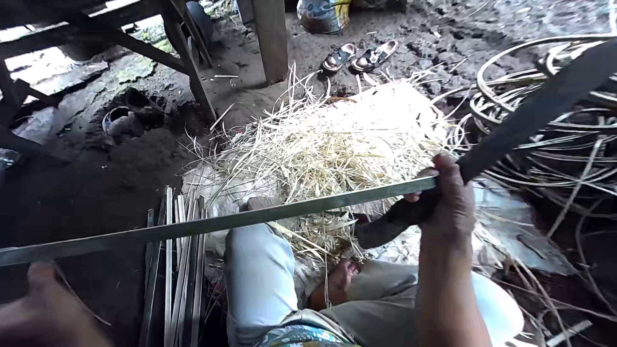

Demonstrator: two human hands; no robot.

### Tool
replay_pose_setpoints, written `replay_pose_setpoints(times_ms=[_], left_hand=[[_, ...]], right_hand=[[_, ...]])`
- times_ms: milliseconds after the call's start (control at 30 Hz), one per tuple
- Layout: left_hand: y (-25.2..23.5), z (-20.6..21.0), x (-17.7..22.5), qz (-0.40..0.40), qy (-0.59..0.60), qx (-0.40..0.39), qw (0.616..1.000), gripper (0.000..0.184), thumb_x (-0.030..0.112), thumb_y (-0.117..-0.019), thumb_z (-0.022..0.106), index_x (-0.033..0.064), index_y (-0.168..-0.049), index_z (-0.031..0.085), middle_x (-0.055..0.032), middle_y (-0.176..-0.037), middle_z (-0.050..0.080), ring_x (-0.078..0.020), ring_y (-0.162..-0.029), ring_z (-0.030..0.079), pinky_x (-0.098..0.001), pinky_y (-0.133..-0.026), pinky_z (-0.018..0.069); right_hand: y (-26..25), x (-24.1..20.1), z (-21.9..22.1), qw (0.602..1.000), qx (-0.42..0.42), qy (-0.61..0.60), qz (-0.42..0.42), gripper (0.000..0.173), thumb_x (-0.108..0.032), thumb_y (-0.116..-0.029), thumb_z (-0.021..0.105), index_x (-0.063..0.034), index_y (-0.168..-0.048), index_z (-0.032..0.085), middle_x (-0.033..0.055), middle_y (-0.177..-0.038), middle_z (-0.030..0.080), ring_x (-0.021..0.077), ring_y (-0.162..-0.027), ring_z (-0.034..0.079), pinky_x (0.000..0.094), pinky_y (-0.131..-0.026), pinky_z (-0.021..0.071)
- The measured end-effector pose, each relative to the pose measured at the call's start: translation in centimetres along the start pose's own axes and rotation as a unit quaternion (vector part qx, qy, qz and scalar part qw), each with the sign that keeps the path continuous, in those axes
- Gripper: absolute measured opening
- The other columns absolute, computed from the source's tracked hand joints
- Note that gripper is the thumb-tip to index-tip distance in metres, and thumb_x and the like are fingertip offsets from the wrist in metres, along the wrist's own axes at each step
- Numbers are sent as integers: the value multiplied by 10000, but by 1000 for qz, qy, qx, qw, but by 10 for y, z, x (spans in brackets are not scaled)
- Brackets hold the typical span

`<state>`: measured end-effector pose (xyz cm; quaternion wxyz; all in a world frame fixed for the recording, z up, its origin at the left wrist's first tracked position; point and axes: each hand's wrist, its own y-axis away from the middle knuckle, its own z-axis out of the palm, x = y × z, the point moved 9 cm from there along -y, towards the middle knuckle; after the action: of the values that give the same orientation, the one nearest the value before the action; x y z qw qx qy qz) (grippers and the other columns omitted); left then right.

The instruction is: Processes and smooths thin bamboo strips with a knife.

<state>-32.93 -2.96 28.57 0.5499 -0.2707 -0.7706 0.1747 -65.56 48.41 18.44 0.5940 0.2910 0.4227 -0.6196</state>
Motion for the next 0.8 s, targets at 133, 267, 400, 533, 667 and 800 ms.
replay_pose_setpoints(times_ms=[133,267,400,533,667,800], left_hand=[[108,121,-3,-127,330,-208,912,681,422,-978,658,-44,-1406,405,-44,-1268,630,-98,-1167,621,-328,-1046,513],[179,202,47,-176,520,-450,704,651,496,-879,744,335,-1457,491,49,-1358,668,-154,-1282,615,-395,-1117,483],[190,224,32,-260,499,-393,727,173,203,-1089,458,269,-1164,598,5,-1127,745,-192,-1078,727,-372,-908,624],[208,233,0,-316,472,-365,737,181,133,-1093,414,220,-1132,568,-9,-1092,750,-190,-1037,741,-351,-847,642],[220,240,-27,-347,450,-351,744,207,130,-1101,370,224,-1109,554,17,-1074,746,-157,-1015,744,-312,-815,646],[220,259,-42,-340,457,-334,751,194,124,-1098,390,219,-1114,558,5,-1112,742,-170,-1042,738,-309,-812,645]], right_hand=[[15,63,10,994,56,-41,89,108,-318,-1052,569,-227,-1056,626,-80,-723,700,29,-551,648,189,-532,578],[32,117,0,986,49,-4,157,150,-342,-1001,649,-236,-1102,619,-76,-755,716,50,-597,673,215,-568,593],[55,152,-22,966,93,19,241,116,-291,-1050,560,-223,-1124,619,-72,-745,702,36,-585,662,197,-553,583],[68,148,-29,971,94,34,216,102,-283,-1050,564,-221,-1116,611,-71,-770,710,40,-615,670,201,-572,587],[68,140,-23,980,70,82,169,122,-245,-1058,544,-230,-1154,617,-82,-838,736,49,-667,699,216,-608,610],[87,164,-48,942,113,158,275,250,-275,-1103,417,-176,-1300,538,-64,-921,736,62,-694,708,236,-625,623]])
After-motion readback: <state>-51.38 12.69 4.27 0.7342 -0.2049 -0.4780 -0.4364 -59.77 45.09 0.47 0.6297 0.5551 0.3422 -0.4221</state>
